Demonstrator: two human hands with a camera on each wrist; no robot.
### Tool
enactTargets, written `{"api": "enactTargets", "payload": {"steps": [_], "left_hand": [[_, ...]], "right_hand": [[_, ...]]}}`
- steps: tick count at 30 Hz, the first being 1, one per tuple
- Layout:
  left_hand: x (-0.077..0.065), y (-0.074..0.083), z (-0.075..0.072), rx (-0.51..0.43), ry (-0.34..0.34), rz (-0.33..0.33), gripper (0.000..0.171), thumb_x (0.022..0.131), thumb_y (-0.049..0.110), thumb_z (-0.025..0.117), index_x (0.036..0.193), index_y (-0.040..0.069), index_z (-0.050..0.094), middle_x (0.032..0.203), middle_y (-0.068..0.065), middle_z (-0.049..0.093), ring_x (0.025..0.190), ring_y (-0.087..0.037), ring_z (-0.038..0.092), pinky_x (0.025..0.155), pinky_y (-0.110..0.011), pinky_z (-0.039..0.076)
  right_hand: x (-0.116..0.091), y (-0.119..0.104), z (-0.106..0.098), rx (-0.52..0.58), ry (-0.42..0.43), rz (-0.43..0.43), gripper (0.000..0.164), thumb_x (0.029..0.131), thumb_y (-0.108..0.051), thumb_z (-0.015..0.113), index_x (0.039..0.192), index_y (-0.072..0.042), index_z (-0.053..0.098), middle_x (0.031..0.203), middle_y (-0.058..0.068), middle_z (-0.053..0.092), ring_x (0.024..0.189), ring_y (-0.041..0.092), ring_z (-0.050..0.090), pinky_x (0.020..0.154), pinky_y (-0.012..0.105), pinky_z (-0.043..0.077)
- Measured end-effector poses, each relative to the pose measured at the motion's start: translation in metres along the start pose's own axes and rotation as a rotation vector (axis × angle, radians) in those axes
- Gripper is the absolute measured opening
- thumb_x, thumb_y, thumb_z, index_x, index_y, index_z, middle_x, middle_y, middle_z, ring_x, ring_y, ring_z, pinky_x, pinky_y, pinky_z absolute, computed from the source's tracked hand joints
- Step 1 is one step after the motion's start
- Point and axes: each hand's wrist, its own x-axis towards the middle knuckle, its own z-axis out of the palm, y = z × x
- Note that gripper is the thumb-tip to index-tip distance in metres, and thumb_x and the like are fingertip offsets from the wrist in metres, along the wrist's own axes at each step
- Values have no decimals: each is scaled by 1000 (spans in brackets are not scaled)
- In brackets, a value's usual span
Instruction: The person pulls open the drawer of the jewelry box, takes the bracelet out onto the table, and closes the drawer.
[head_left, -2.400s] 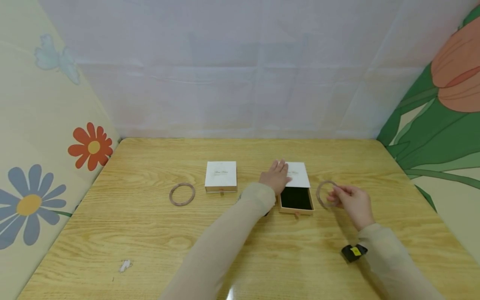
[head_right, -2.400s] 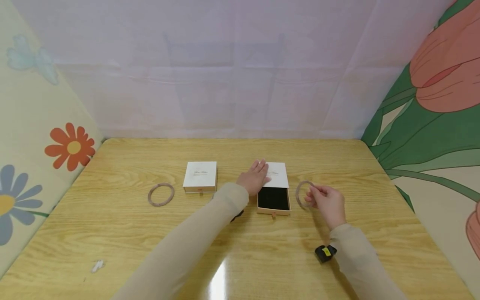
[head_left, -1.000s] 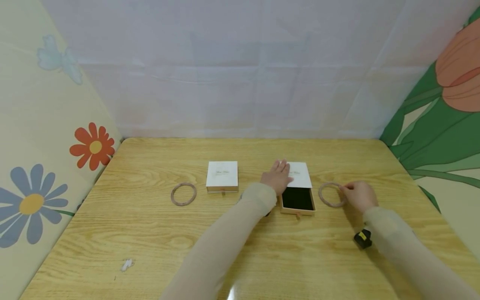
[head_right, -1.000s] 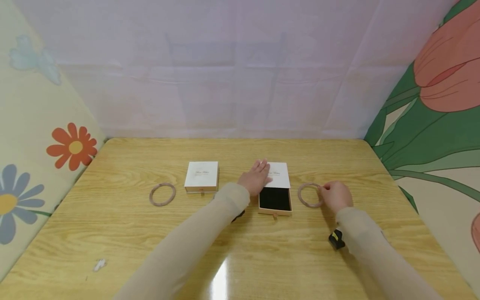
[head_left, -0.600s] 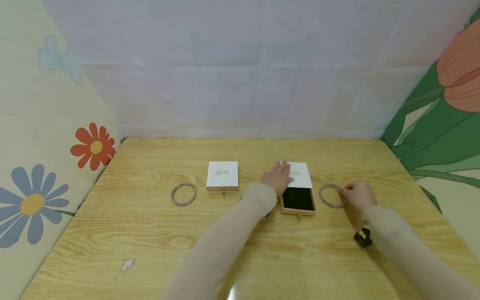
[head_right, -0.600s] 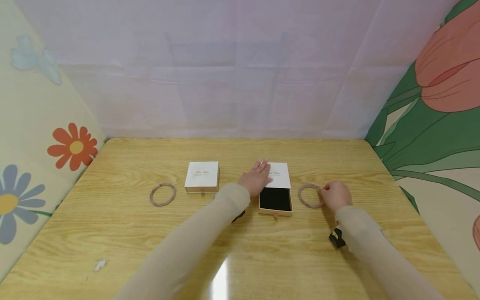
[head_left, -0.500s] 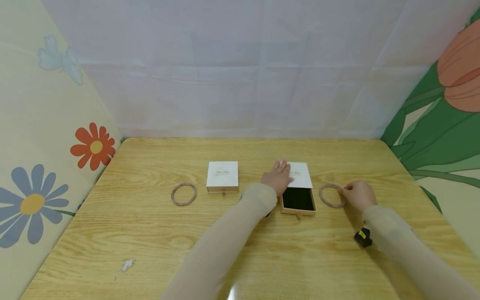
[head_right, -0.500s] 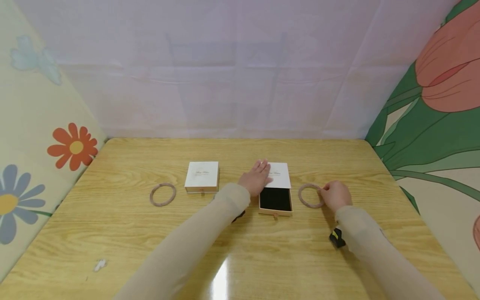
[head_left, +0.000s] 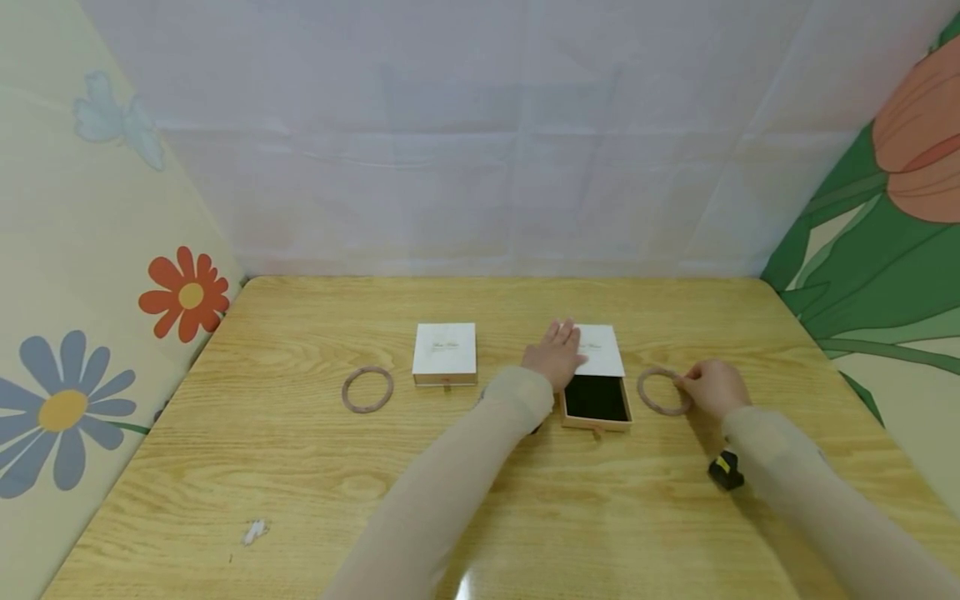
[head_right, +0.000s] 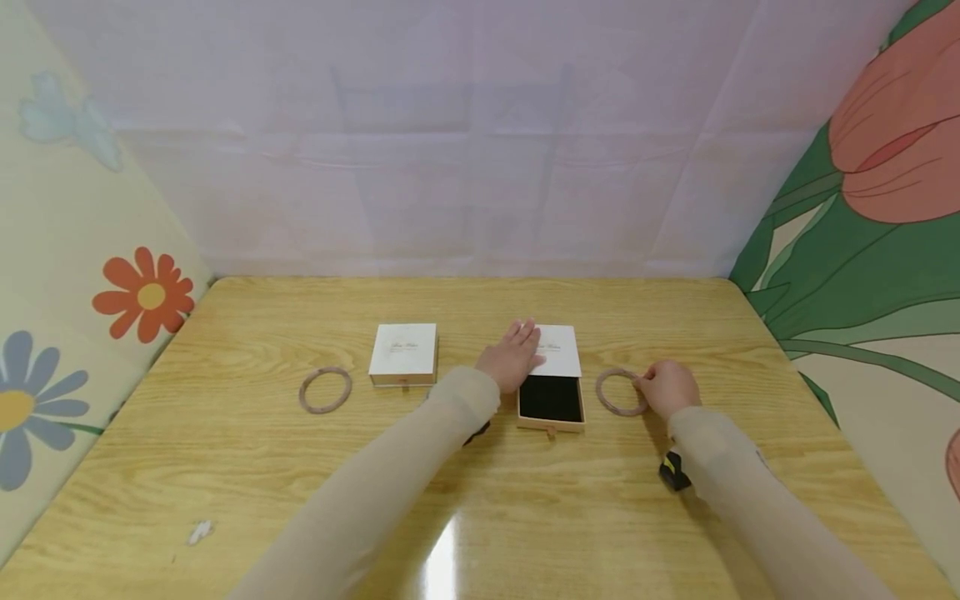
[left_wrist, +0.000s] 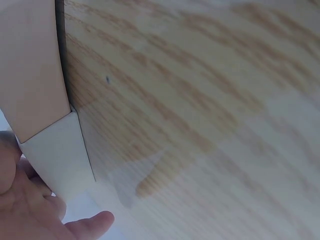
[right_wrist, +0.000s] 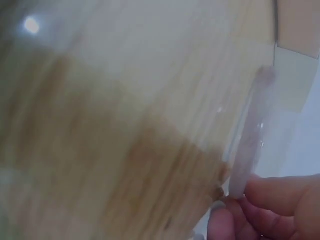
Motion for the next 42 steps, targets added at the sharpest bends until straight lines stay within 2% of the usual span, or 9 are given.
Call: {"api": "enactTargets", "payload": {"steps": [7, 13, 20, 23, 28, 33, 42], "left_hand": [[2, 0, 3, -17, 1, 0, 60, 105, 43, 27, 157, 18, 11, 162, 6, -2, 147, -11, -4, 114, -46, 26], [-4, 0, 1, 4, 13, 7, 59, 105, 42, 27, 157, 18, 13, 162, 4, 1, 147, -12, -2, 113, -44, 28], [-5, 0, 0, -15, 5, 9, 59, 105, 42, 27, 157, 17, 12, 162, 4, 1, 147, -11, -2, 113, -44, 27], [-5, 0, 0, -21, 0, 7, 59, 105, 42, 27, 157, 17, 12, 162, 5, 1, 147, -11, -2, 113, -44, 27], [-4, 0, -1, -12, -3, 3, 59, 105, 41, 27, 157, 18, 12, 162, 5, 0, 147, -11, -3, 113, -44, 26], [-3, 0, -1, 0, -4, 2, 59, 106, 41, 27, 157, 18, 11, 162, 5, -1, 147, -11, -3, 113, -43, 27], [-4, 0, -1, 0, 4, 3, 59, 106, 41, 27, 157, 18, 12, 163, 4, 1, 147, -12, -2, 113, -43, 27]], "right_hand": [[-1, 0, 0, 16, 11, -3, 22, 92, -8, 62, 82, 12, 66, 73, 15, 64, 71, 29, 57, 60, 33, 43], [-3, 1, -1, 35, 21, -6, 23, 91, -9, 63, 82, 12, 68, 73, 14, 66, 73, 31, 58, 63, 34, 44], [-11, 3, -1, 73, 121, -36, 26, 91, -11, 64, 84, 13, 68, 76, 19, 67, 79, 39, 60, 66, 39, 45], [-16, 2, 0, 105, 133, -24, 27, 94, -11, 62, 85, 14, 67, 75, 17, 67, 76, 35, 60, 63, 36, 45], [-24, -2, 2, 142, 152, -15, 28, 95, -10, 59, 83, 13, 67, 68, 8, 64, 66, 20, 53, 57, 31, 42], [-31, -8, 2, 154, 154, -6, 29, 96, -13, 59, 86, 13, 68, 64, 2, 61, 63, 15, 50, 54, 28, 39], [-45, -23, 5, 217, 129, -11, 29, 97, -13, 59, 90, 15, 67, 69, 8, 65, 64, 14, 54, 56, 26, 42]]}}
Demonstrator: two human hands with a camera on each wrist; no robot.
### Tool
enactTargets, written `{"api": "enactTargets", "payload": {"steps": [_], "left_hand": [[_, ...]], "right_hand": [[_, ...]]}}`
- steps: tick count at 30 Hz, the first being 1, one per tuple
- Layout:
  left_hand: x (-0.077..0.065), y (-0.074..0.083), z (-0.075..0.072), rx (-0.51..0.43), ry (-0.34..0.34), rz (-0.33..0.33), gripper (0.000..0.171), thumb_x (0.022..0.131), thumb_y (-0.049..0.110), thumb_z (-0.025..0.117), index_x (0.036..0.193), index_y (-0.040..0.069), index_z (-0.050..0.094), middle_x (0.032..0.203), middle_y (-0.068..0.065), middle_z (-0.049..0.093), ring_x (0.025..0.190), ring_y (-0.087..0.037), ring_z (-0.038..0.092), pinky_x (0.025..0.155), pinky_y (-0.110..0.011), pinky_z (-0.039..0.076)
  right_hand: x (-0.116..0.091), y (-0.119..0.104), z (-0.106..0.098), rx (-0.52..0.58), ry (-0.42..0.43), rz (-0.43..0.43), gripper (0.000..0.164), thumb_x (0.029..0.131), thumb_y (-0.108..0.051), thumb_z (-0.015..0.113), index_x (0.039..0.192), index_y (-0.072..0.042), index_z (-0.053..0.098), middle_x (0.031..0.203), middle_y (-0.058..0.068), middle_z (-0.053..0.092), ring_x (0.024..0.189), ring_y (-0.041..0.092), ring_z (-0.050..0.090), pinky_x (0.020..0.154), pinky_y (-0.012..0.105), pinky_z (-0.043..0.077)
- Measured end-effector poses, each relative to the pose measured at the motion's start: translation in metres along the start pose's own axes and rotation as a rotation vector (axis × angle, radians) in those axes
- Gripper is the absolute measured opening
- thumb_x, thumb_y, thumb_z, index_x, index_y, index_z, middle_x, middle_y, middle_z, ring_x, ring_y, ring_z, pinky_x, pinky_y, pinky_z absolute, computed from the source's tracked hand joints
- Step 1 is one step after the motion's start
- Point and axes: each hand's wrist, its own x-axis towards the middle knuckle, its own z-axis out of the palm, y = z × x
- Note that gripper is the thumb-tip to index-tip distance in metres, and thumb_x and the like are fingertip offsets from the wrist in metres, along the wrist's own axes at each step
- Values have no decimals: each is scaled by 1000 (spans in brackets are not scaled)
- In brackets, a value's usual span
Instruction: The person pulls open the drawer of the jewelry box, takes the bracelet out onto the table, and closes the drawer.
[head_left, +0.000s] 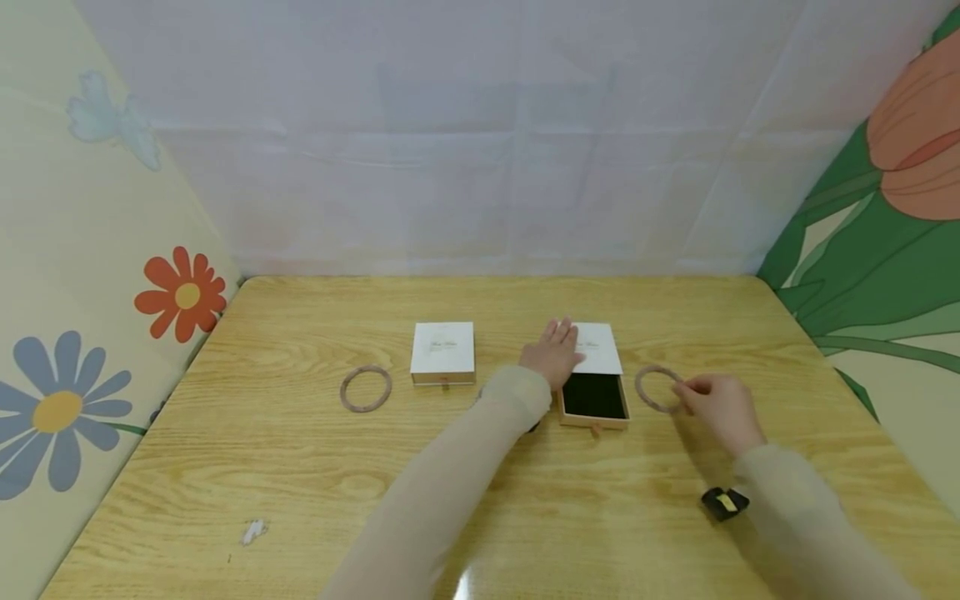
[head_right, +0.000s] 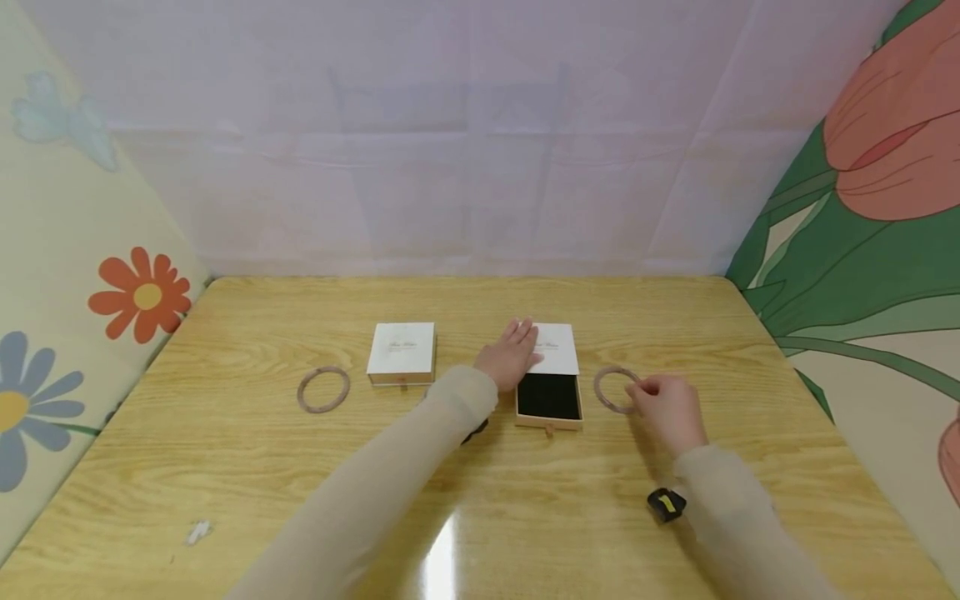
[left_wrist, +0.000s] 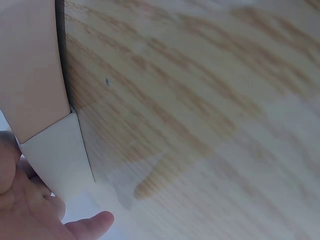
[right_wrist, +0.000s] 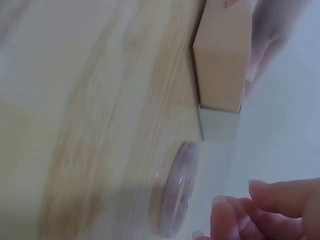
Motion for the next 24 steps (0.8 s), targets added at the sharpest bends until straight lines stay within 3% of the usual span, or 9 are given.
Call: {"api": "enactTargets", "payload": {"steps": [18, 24], "left_hand": [[-12, 3, -8, 16, 10, 14, 58, 106, 40, 26, 157, 16, 13, 163, 2, 3, 148, -13, 1, 113, -41, 28], [-12, 2, -9, -17, -1, 6, 58, 106, 40, 27, 157, 16, 12, 163, 3, 1, 147, -12, -1, 114, -43, 26]], "right_hand": [[-24, -20, 14, 71, -29, -4, 28, 97, -13, 60, 94, 13, 67, 73, 9, 67, 67, 16, 58, 57, 25, 45], [-30, -22, 20, 83, -20, -17, 29, 97, -14, 61, 92, 13, 68, 71, 9, 66, 65, 16, 57, 56, 24, 44]]}}
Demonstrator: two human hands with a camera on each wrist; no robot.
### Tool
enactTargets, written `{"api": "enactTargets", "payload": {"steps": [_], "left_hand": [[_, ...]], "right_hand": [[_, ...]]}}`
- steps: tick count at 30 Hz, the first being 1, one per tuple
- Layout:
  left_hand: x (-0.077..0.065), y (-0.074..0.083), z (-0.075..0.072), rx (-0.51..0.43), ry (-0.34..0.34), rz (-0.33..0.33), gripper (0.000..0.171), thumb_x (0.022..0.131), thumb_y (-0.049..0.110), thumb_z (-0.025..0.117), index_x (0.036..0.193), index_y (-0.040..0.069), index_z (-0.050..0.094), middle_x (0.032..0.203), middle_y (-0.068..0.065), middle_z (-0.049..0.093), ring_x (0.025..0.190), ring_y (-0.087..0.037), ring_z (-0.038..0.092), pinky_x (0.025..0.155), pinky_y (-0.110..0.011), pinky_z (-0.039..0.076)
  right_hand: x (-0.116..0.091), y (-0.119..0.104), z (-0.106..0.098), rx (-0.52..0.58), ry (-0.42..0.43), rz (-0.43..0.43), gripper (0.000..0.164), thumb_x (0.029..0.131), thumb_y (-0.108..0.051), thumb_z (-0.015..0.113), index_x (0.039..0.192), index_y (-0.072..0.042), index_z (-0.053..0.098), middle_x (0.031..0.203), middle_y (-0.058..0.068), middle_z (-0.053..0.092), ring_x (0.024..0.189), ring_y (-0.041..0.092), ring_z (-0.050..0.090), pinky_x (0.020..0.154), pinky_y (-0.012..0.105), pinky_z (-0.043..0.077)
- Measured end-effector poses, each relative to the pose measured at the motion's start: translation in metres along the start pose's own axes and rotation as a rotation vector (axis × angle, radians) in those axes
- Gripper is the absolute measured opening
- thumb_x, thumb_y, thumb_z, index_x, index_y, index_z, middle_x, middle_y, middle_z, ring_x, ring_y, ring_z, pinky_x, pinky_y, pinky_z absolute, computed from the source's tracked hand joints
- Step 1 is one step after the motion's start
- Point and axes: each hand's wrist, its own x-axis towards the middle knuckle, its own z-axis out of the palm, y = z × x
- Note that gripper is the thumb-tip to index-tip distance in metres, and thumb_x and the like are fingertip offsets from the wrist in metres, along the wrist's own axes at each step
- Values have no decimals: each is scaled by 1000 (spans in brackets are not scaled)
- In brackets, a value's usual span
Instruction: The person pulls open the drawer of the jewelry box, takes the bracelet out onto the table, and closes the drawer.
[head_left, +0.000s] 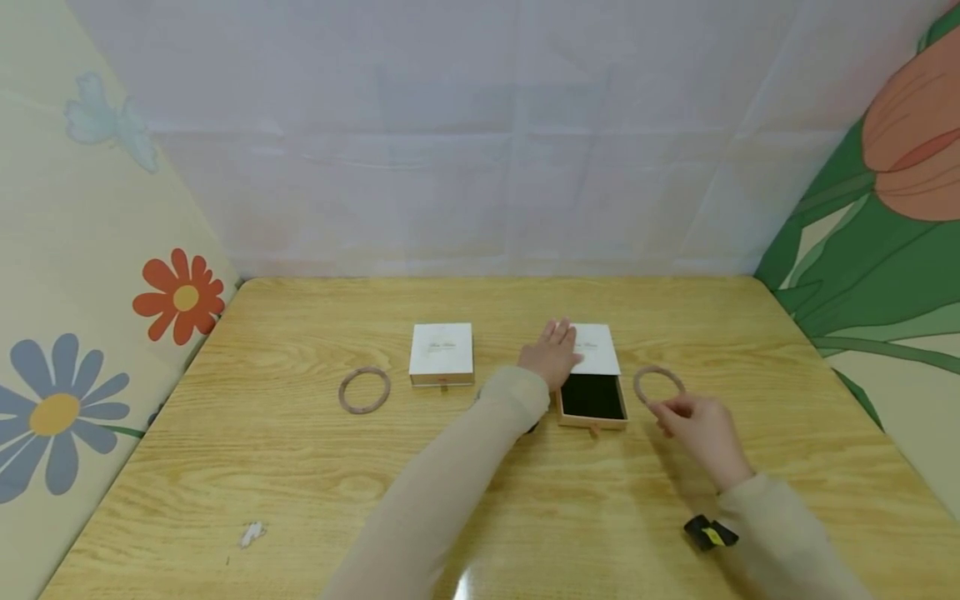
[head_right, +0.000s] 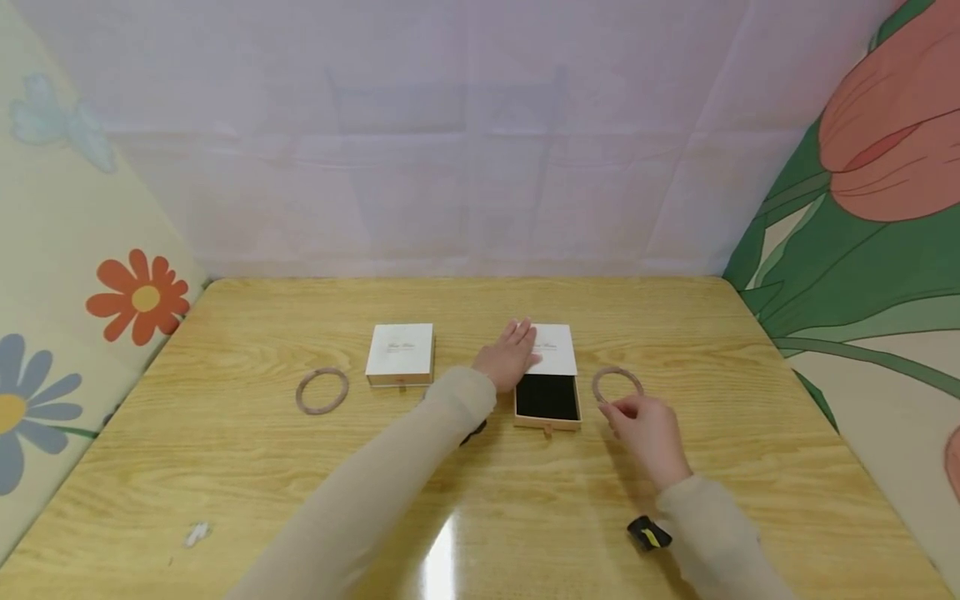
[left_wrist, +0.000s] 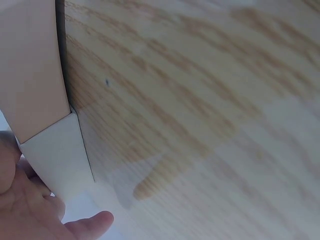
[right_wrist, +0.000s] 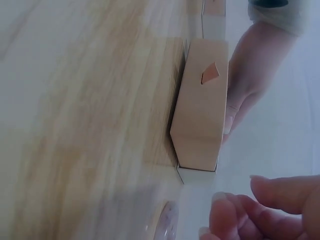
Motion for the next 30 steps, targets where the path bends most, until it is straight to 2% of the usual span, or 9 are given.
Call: {"api": "enactTargets", "payload": {"steps": [14, 21, 30], "left_hand": [[6, -1, 3, -3, -8, -4, 59, 106, 41, 27, 157, 17, 11, 163, 4, 0, 147, -12, -2, 114, -44, 26], [6, -1, 3, -18, -8, -10, 58, 106, 41, 27, 157, 17, 12, 162, 4, 0, 147, -11, -2, 114, -44, 25], [5, -1, 3, -18, -9, -10, 58, 106, 41, 27, 157, 18, 11, 163, 5, 0, 147, -11, -2, 114, -43, 25]], "right_hand": [[-7, -13, 12, 14, -42, 23, 28, 96, -15, 63, 84, 9, 69, 67, 6, 63, 61, 14, 50, 53, 24, 40], [-7, -14, 18, 13, -43, -5, 27, 95, -14, 64, 84, 10, 70, 66, 6, 63, 59, 12, 50, 52, 24, 41], [-7, -14, 27, 2, -52, -37, 25, 94, -15, 66, 77, 4, 70, 60, 0, 57, 54, 11, 44, 51, 24, 36]]}}
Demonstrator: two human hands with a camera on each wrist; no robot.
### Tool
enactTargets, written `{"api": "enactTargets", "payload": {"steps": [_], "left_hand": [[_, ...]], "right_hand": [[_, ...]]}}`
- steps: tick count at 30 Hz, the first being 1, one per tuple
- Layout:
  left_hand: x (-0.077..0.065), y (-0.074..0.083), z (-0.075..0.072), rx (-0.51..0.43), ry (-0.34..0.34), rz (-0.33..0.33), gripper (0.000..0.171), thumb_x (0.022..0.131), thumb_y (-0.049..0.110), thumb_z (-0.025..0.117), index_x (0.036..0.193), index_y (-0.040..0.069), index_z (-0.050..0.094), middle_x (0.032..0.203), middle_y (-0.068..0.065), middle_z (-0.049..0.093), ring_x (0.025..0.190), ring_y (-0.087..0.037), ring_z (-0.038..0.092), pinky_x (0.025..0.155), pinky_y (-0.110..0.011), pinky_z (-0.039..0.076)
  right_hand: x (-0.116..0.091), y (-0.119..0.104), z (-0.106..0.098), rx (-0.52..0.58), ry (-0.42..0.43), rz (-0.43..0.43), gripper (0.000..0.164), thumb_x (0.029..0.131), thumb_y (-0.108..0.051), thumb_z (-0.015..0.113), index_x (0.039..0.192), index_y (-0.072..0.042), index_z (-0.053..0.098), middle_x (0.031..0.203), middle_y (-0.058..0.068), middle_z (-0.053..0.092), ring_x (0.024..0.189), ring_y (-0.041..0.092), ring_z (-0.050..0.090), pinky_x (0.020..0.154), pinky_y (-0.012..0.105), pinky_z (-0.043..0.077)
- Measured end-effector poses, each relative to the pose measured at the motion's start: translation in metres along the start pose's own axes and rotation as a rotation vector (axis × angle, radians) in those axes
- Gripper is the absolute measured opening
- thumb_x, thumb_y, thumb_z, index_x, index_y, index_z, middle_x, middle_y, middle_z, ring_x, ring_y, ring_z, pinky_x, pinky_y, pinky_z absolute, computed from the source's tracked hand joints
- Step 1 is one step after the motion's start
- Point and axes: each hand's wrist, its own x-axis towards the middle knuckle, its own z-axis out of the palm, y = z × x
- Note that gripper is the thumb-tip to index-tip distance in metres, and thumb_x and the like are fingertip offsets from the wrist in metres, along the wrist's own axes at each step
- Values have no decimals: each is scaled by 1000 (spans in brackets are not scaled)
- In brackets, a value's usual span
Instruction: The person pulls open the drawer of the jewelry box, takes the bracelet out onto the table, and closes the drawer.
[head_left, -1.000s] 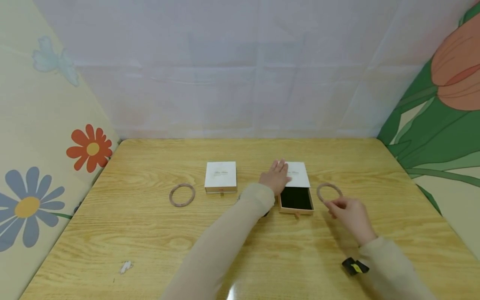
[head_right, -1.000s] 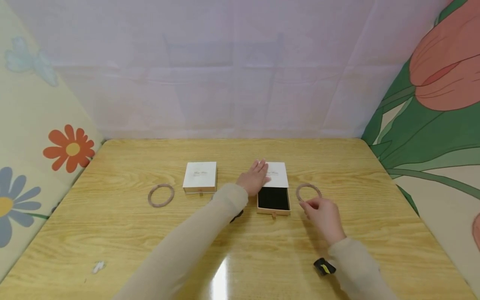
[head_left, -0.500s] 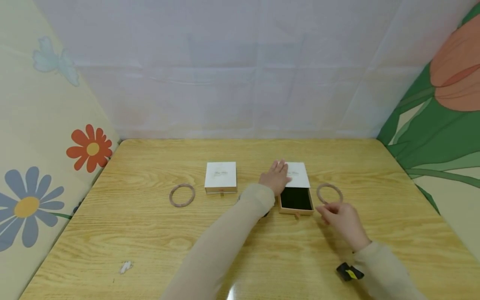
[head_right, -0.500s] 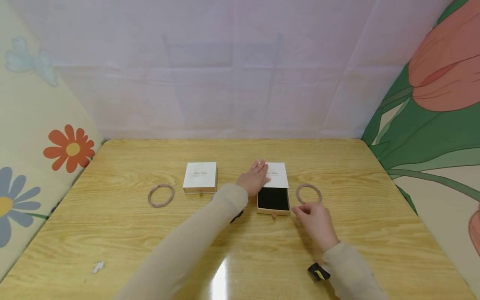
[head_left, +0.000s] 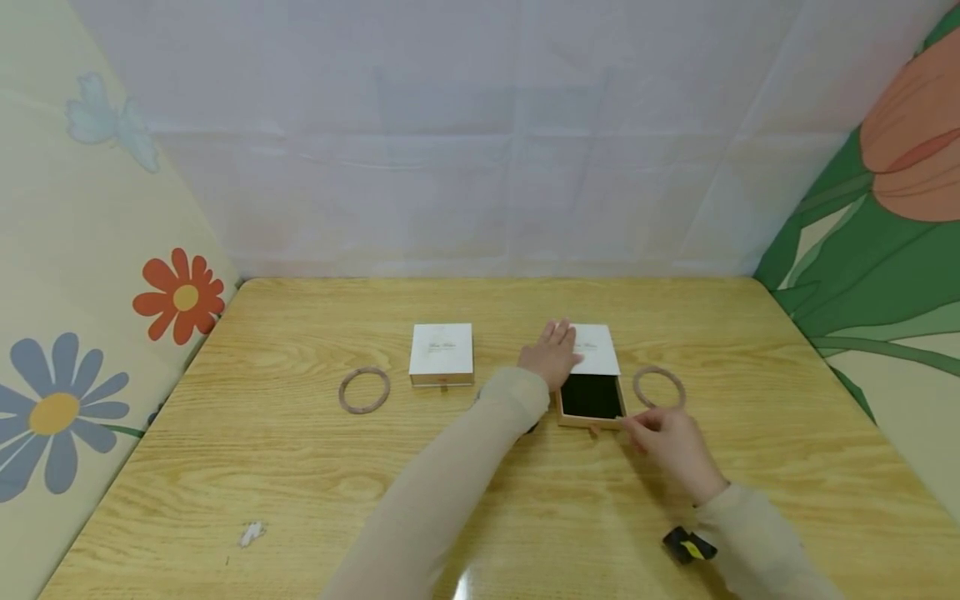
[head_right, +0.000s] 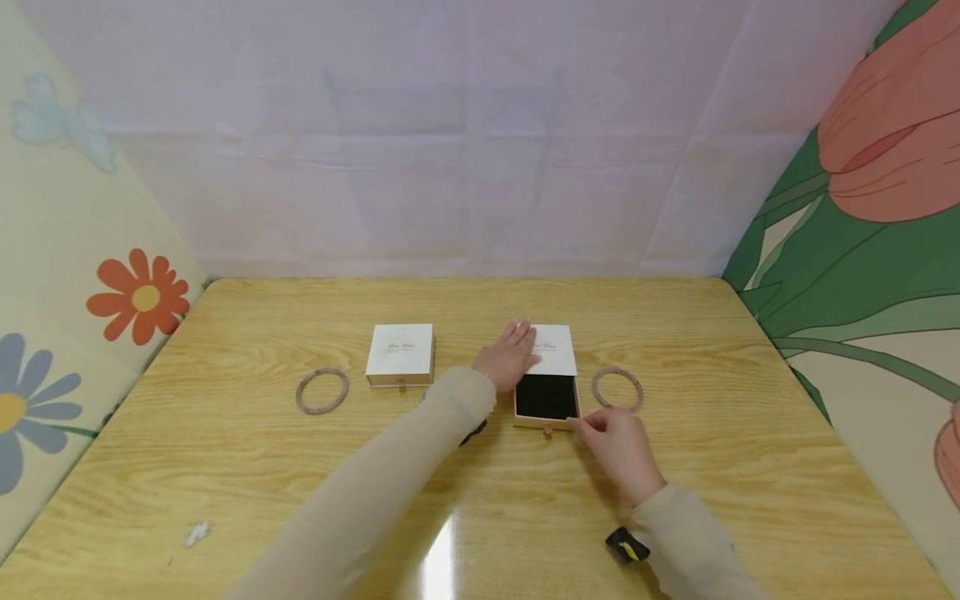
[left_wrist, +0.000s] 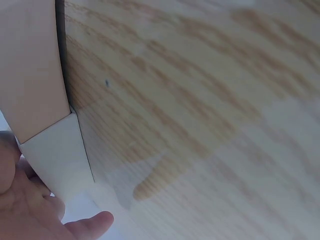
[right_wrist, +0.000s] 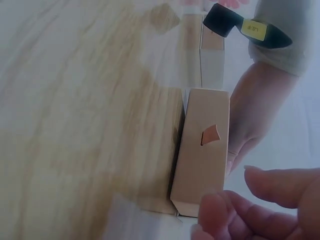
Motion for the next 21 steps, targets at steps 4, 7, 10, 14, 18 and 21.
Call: {"api": "enactTargets", "payload": {"steps": [4, 7, 10, 14, 18, 21], "left_hand": [[1, 0, 0, 21, -3, 1, 59, 106, 41, 27, 157, 18, 11, 163, 5, -1, 147, -11, -3, 114, -43, 26], [3, 0, 1, 37, -6, 4, 59, 106, 41, 26, 157, 17, 11, 163, 4, 0, 147, -12, -2, 114, -43, 27], [5, -1, 3, 41, -8, 5, 59, 106, 41, 26, 157, 17, 10, 163, 4, -1, 147, -12, -3, 114, -43, 27], [8, -2, 5, 40, -14, -3, 59, 105, 42, 26, 157, 19, 9, 162, 6, -3, 147, -10, -5, 114, -43, 26], [10, -2, 7, 39, -16, -4, 60, 105, 42, 27, 157, 19, 9, 162, 6, -4, 147, -10, -6, 114, -44, 26], [10, -3, 8, 46, -14, 2, 60, 105, 42, 27, 157, 19, 9, 162, 6, -4, 147, -11, -6, 114, -44, 26]], "right_hand": [[1, -1, 3, -1, -27, 16, 27, 94, -13, 65, 72, 2, 69, 59, 0, 56, 53, 11, 43, 49, 24, 35], [1, -2, 6, 12, -37, 21, 28, 95, -14, 65, 74, 4, 69, 60, 2, 57, 53, 11, 44, 48, 24, 35], [0, -2, 8, 28, -41, 29, 28, 95, -13, 64, 74, 5, 69, 60, 2, 58, 54, 12, 46, 48, 24, 36], [0, -4, 11, 58, -51, 51, 27, 94, -11, 63, 74, 6, 69, 59, 3, 58, 55, 13, 50, 49, 23, 39], [0, -6, 15, 85, -74, 66, 28, 94, -12, 64, 74, 6, 70, 57, 2, 57, 55, 13, 50, 49, 23, 39], [0, -7, 18, 108, -92, 77, 30, 94, -14, 64, 73, 5, 70, 57, 1, 56, 54, 13, 49, 49, 23, 41]]}}
